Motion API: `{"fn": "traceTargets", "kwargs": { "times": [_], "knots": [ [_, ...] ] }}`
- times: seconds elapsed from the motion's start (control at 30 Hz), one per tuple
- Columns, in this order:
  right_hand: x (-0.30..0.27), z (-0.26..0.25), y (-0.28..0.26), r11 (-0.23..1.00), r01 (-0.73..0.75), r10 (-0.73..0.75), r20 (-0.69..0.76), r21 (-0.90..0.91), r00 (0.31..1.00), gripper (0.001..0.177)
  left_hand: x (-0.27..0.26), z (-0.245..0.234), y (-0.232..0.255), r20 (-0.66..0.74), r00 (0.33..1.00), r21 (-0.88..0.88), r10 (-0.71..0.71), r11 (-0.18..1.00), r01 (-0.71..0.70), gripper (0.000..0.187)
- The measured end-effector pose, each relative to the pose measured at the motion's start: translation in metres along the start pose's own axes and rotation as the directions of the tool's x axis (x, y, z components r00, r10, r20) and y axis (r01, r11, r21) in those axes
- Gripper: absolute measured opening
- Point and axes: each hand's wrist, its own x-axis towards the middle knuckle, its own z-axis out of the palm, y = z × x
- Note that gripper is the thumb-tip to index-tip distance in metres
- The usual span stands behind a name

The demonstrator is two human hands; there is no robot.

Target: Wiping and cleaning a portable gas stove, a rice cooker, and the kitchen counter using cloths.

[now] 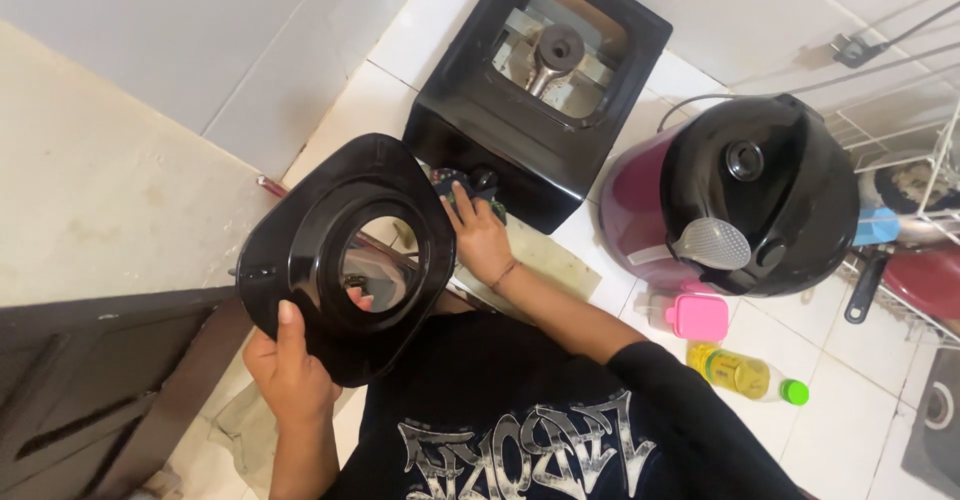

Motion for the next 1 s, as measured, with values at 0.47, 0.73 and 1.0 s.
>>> {"fn": "traceTargets", "kwargs": {
  "times": [0.47,0.73,1.0],
  "knots": [
    [-0.038,-0.093,0.054,0.98,-0.192,0.192,-0.007,-0.043,0.981,0.058,0.008,-0.004,0.02,-0.021,0.999,0.037,-0.027,0.999,0.028,0.04],
    [0.087,-0.045,0.033,0.994,-0.1,0.105,-0.142,0.037,0.984,0.047,0.017,0.0,0.019,0.038,0.999,0.05,-0.012,0.999,0.01,0.041],
    [0.027,-0.053,0.046,0.984,-0.173,0.178,-0.19,0.04,0.966,0.053,0.026,0.0,0.022,0.043,0.998,0.06,-0.04,0.997,0.037,0.041]
  ]
}}
